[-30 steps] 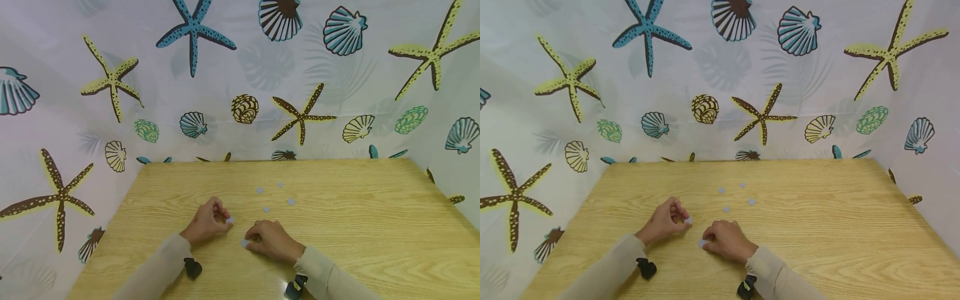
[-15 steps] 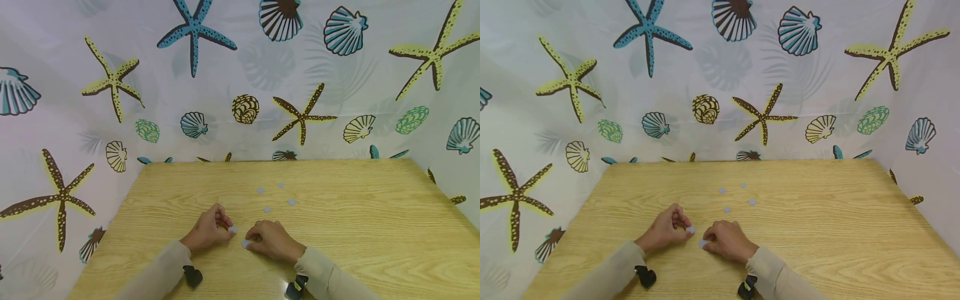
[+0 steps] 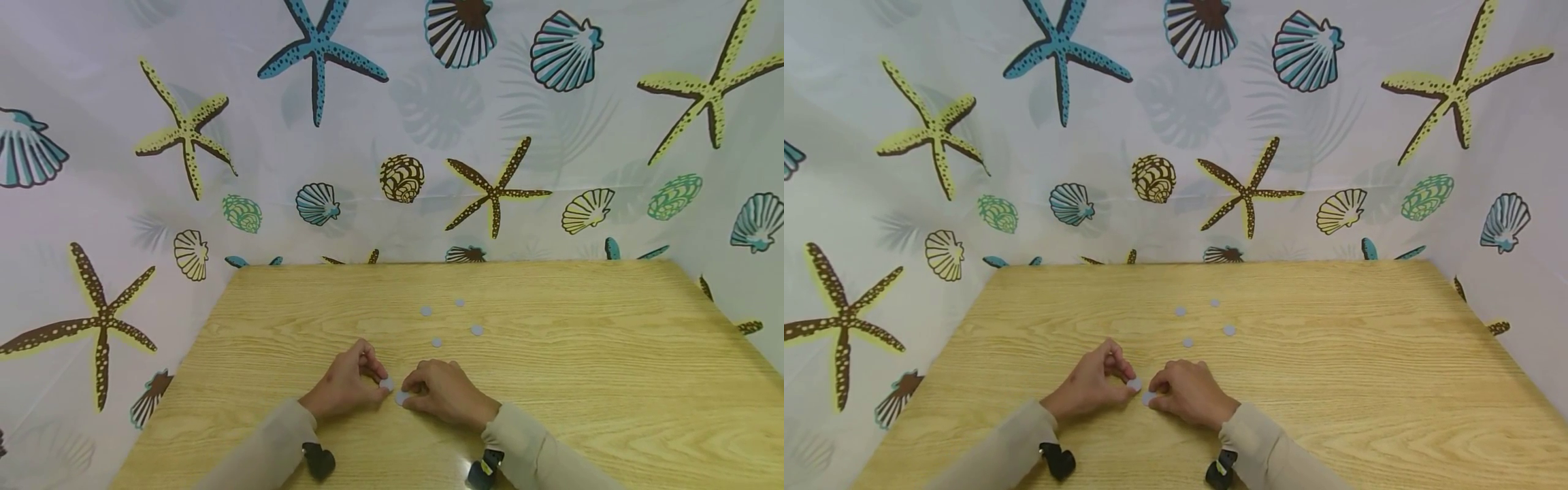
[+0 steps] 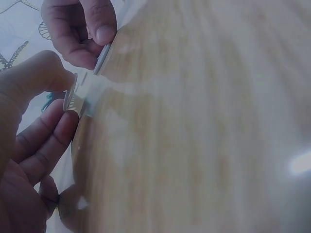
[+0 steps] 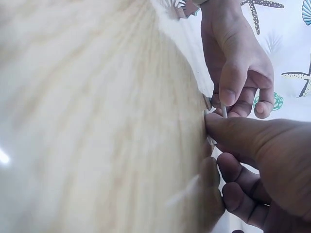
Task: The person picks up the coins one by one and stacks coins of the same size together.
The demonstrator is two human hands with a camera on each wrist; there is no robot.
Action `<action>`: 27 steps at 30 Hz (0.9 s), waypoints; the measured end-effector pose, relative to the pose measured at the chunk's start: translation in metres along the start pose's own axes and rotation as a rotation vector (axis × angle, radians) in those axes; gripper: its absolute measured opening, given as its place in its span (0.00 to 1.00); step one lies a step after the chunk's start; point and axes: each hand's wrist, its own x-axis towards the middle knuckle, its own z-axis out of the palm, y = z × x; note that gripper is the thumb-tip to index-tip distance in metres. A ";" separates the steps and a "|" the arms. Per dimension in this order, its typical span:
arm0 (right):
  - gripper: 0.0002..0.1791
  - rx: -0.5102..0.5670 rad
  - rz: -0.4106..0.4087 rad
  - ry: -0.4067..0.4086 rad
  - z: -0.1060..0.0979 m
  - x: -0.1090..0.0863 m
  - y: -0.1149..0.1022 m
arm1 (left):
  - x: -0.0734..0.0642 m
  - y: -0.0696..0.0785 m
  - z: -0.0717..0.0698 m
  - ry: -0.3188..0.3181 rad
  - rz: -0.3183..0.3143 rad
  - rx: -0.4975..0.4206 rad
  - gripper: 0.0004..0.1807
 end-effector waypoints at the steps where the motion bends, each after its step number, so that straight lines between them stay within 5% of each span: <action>1: 0.10 -0.001 -0.001 0.001 0.000 0.000 0.000 | 0.000 0.000 0.000 0.000 0.005 -0.005 0.23; 27: 0.10 -0.013 -0.010 -0.001 0.001 -0.001 0.000 | -0.004 0.001 0.013 -0.028 0.045 0.096 0.21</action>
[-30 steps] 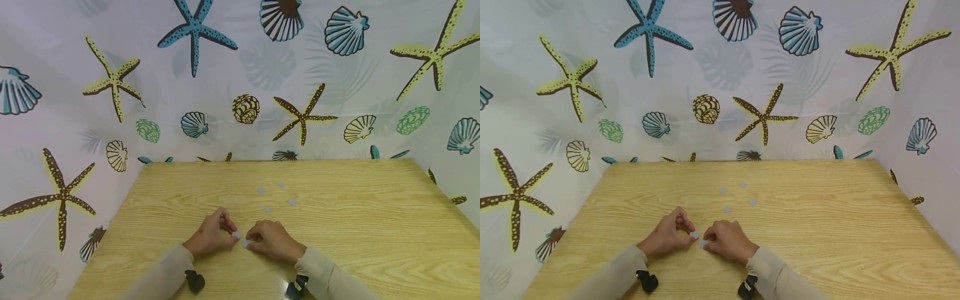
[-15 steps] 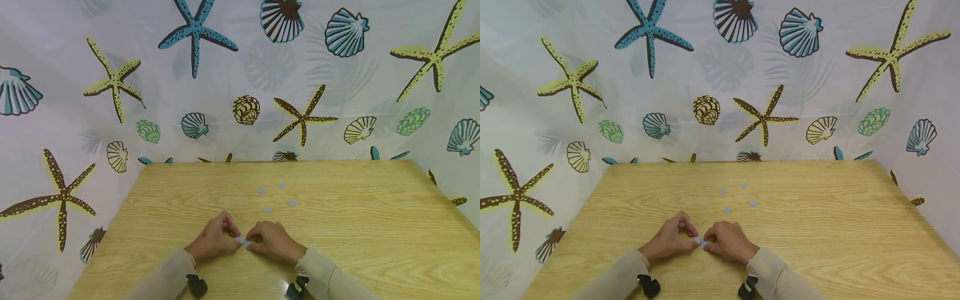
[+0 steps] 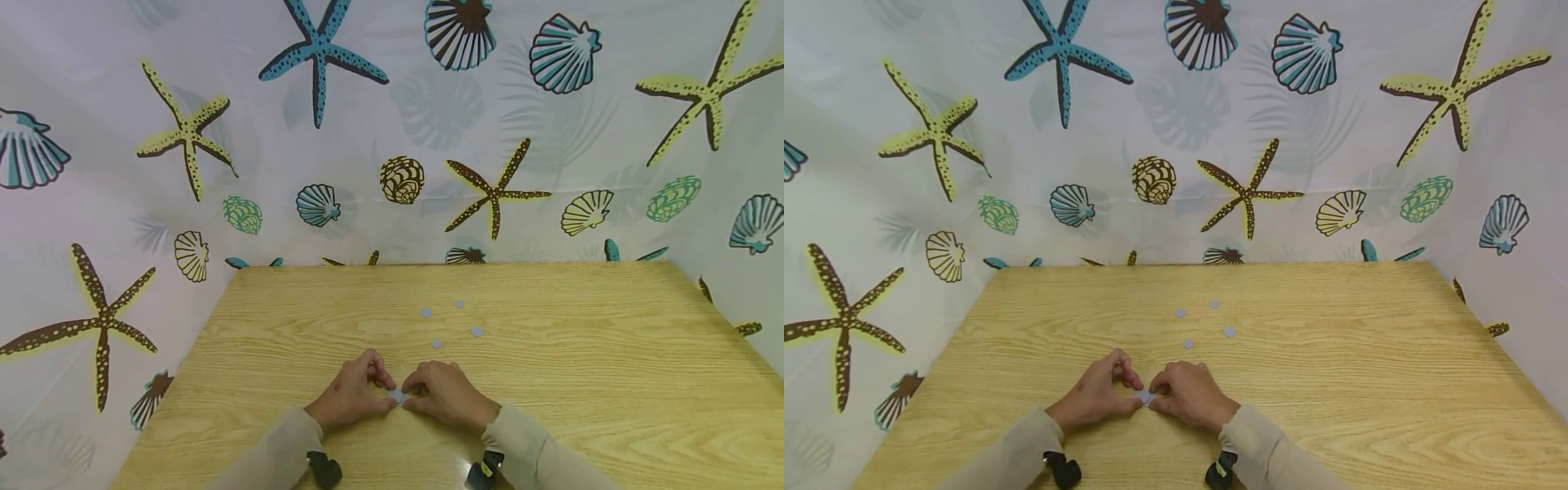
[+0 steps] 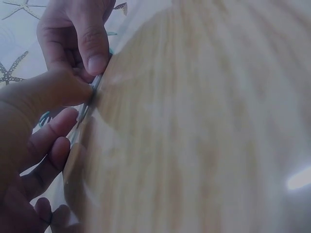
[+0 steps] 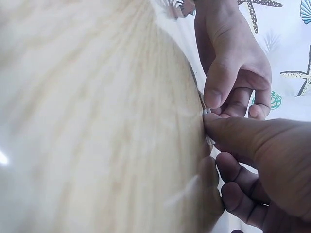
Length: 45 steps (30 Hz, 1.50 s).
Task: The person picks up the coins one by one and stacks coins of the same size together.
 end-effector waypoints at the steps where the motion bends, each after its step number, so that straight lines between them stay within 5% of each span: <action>1: 0.10 0.001 0.001 -0.001 0.000 0.000 0.000 | 0.000 0.000 0.000 0.002 0.001 0.001 0.21; 17: 0.09 0.152 -0.014 -0.003 -0.007 -0.001 0.006 | -0.002 0.001 -0.003 0.019 -0.031 -0.012 0.22; 45: 0.04 0.155 -0.029 -0.020 -0.006 0.001 0.006 | 0.001 0.002 0.005 0.035 -0.049 -0.030 0.24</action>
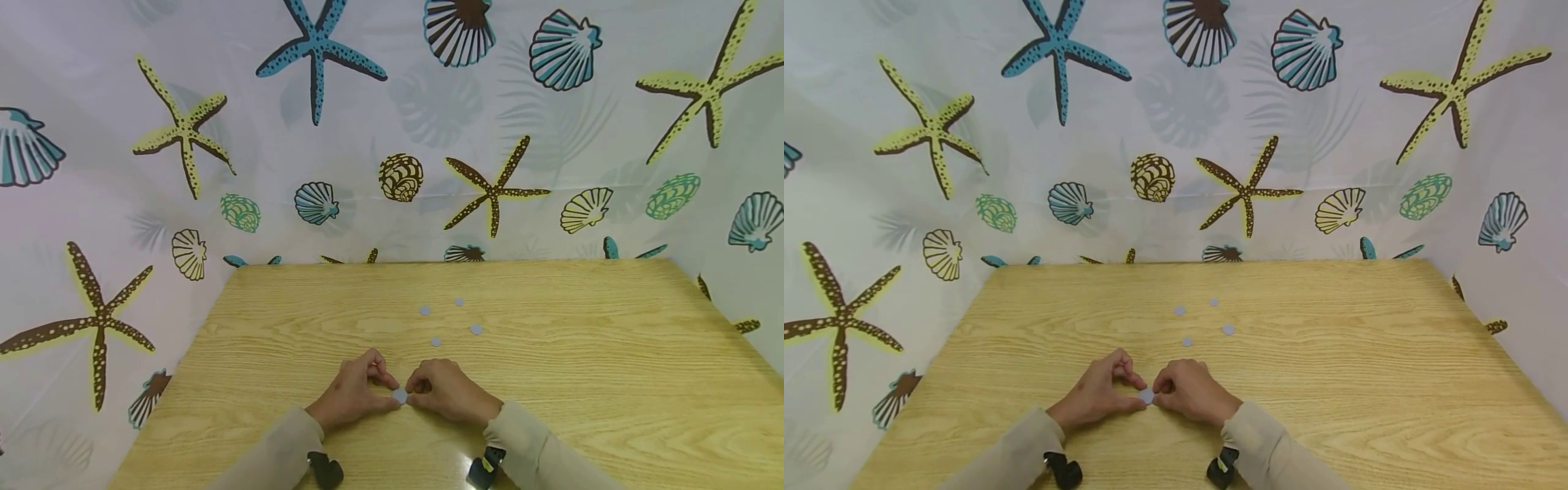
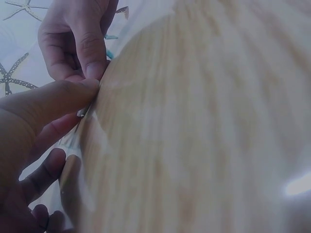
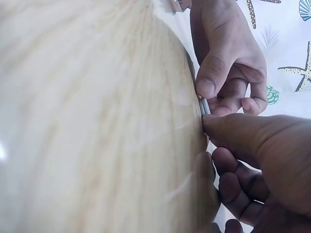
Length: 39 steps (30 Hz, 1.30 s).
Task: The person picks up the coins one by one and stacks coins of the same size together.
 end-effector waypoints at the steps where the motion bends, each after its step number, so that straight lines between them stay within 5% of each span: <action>1: 0.04 0.001 0.001 0.001 0.000 0.000 0.000 | 0.000 0.000 0.000 0.002 -0.001 0.005 0.24; 17: 0.03 -0.019 -0.010 0.017 0.000 0.000 0.000 | 0.000 0.000 0.003 0.012 0.021 0.031 0.24; 39: 0.05 0.047 0.021 -0.019 -0.002 0.000 0.000 | 0.000 0.005 -0.001 -0.008 -0.029 0.055 0.23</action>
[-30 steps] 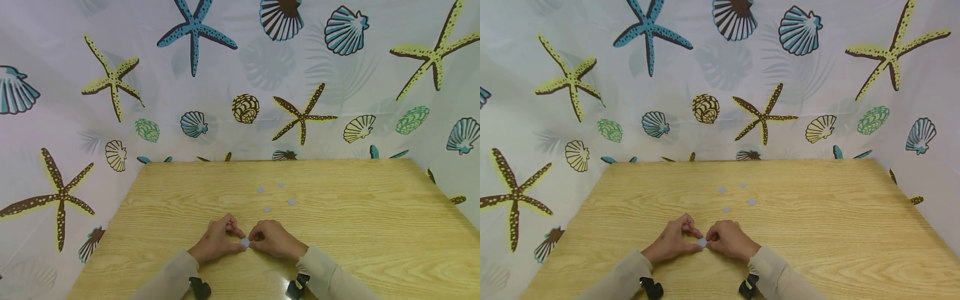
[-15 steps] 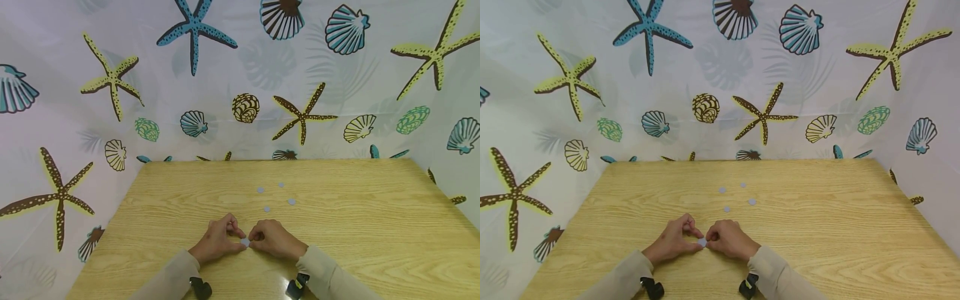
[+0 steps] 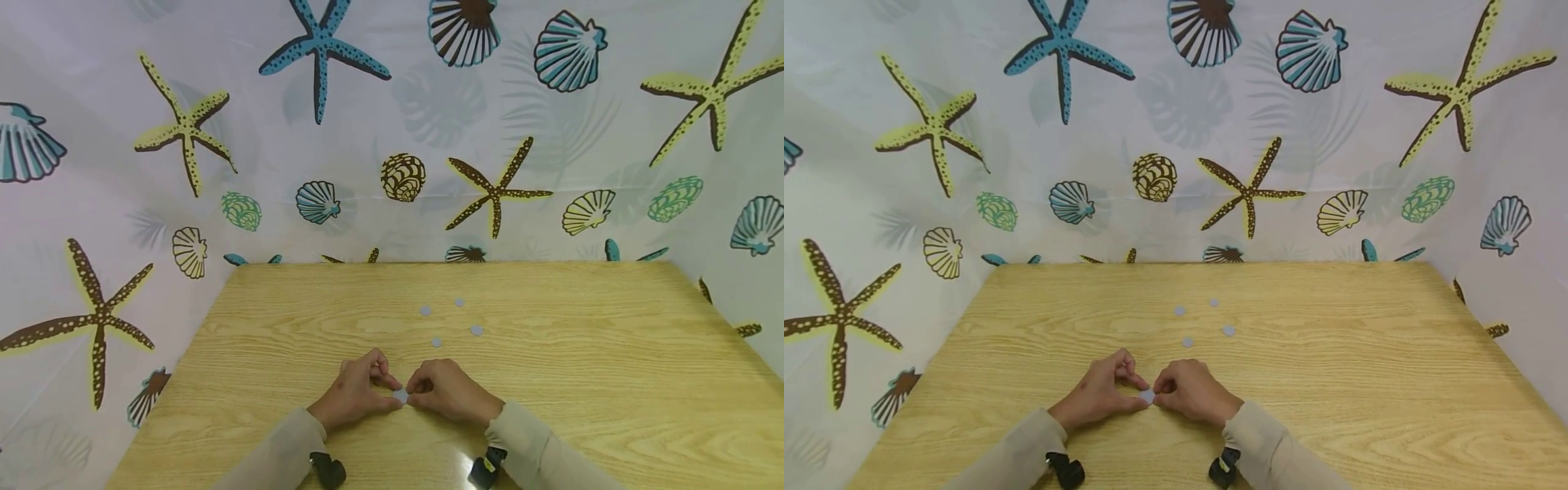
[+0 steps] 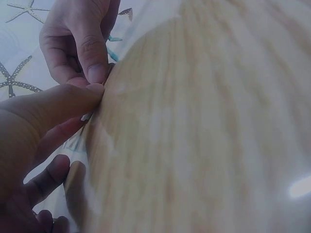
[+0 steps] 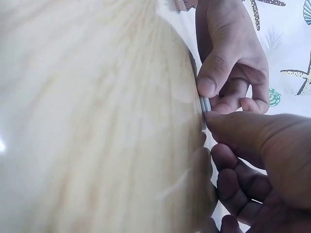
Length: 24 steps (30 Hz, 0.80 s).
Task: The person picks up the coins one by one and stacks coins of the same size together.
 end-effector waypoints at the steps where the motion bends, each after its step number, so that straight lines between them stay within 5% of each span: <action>1: 0.05 0.009 0.002 -0.002 0.000 0.000 0.000 | 0.000 0.000 0.000 0.000 0.002 0.007 0.23; 8: 0.03 0.065 0.042 0.004 -0.008 0.000 0.002 | 0.000 -0.001 -0.001 -0.006 0.012 0.027 0.22; 24: 0.05 -0.021 0.136 0.149 -0.039 0.021 0.015 | 0.002 -0.003 -0.001 -0.017 -0.003 -0.001 0.19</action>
